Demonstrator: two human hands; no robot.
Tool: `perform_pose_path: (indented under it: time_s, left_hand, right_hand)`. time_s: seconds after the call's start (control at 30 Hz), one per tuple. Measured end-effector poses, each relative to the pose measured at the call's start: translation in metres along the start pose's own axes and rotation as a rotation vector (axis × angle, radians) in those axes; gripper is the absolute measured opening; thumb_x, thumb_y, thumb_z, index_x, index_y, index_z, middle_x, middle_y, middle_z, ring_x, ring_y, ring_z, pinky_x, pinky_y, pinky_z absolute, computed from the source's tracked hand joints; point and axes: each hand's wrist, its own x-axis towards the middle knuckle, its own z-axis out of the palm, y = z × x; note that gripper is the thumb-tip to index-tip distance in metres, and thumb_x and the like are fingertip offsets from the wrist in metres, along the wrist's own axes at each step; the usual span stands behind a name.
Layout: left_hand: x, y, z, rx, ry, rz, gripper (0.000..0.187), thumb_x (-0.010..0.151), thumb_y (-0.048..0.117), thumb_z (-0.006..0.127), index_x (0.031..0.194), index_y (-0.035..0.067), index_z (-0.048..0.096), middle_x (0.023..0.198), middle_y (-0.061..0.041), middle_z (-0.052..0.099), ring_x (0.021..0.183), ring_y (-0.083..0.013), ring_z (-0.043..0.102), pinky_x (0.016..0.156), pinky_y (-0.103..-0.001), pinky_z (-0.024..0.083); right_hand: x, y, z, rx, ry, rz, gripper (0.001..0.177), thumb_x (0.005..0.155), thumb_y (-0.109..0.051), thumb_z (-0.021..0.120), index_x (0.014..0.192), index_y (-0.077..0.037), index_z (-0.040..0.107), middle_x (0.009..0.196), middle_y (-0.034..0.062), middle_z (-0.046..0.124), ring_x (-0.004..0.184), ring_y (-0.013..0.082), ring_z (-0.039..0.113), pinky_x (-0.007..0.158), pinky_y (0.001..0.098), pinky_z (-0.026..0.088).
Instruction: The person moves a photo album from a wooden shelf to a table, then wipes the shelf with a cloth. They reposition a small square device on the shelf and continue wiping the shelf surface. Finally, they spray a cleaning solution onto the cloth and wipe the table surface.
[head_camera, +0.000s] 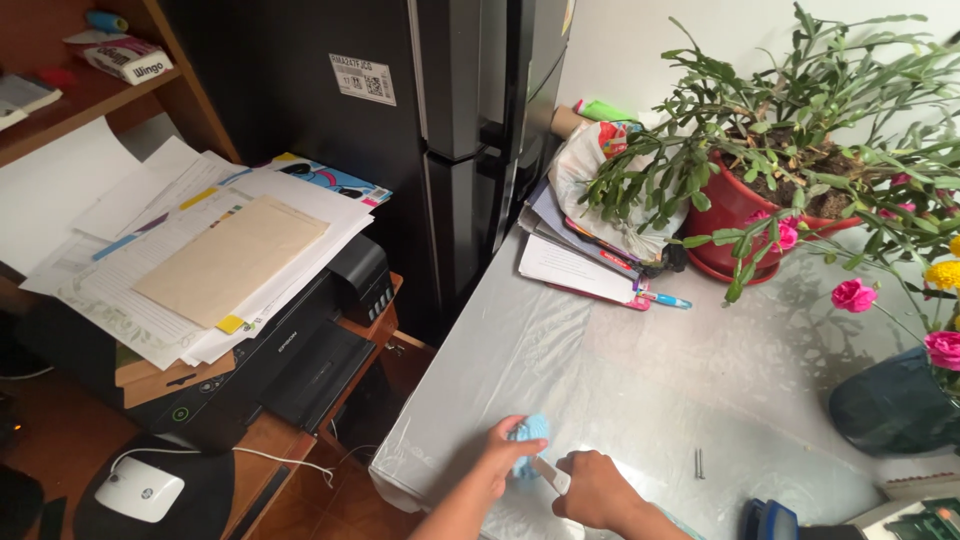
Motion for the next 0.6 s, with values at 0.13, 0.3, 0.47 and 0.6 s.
perform_pose_path:
  time_s: [0.13, 0.3, 0.47, 0.6]
  left_hand:
    - [0.008, -0.012, 0.004, -0.206, 0.068, -0.042, 0.052, 0.067, 0.002, 0.081, 0.118, 0.010, 0.073, 0.088, -0.011, 0.073, 0.070, -0.0233, 0.067, 0.054, -0.035, 0.051]
    - [0.007, -0.016, 0.011, -0.350, -0.003, -0.163, 0.064, 0.064, -0.007, 0.061, 0.124, 0.015, 0.065, 0.091, -0.017, 0.063, 0.068, -0.0273, 0.057, 0.050, -0.037, 0.041]
    - [-0.007, -0.006, 0.020, -0.371, -0.141, -0.044, 0.065, 0.080, -0.019, 0.059, 0.133, 0.014, 0.074, 0.107, -0.019, 0.067, 0.076, -0.0251, 0.071, 0.061, -0.031, 0.058]
    - [0.016, -0.027, 0.023, -0.162, 0.008, -0.016, 0.045, 0.071, -0.002, 0.091, 0.112, 0.003, 0.072, 0.084, -0.016, 0.077, 0.069, -0.0212, 0.073, 0.059, -0.032, 0.056]
  right_hand:
    - [0.004, 0.004, 0.005, -0.046, 0.000, -0.119, 0.064, 0.069, -0.033, 0.072, 0.131, -0.016, 0.065, 0.114, -0.0022, 0.063, 0.101, 0.0209, 0.065, 0.083, 0.0306, 0.054]
    - [0.008, 0.007, 0.012, -0.052, 0.039, -0.132, 0.039, 0.067, -0.034, 0.071, 0.102, -0.017, 0.072, 0.099, -0.0018, 0.063, 0.090, 0.0222, 0.064, 0.077, 0.0315, 0.052]
    - [0.012, 0.011, 0.011, -0.047, 0.037, -0.150, 0.057, 0.068, -0.032, 0.071, 0.124, -0.020, 0.068, 0.106, -0.0029, 0.061, 0.093, 0.0228, 0.063, 0.079, 0.0333, 0.053]
    - [0.007, 0.008, 0.013, -0.040, 0.041, -0.147, 0.040, 0.066, -0.032, 0.071, 0.105, -0.021, 0.072, 0.101, -0.0019, 0.063, 0.088, 0.0215, 0.064, 0.077, 0.0311, 0.052]
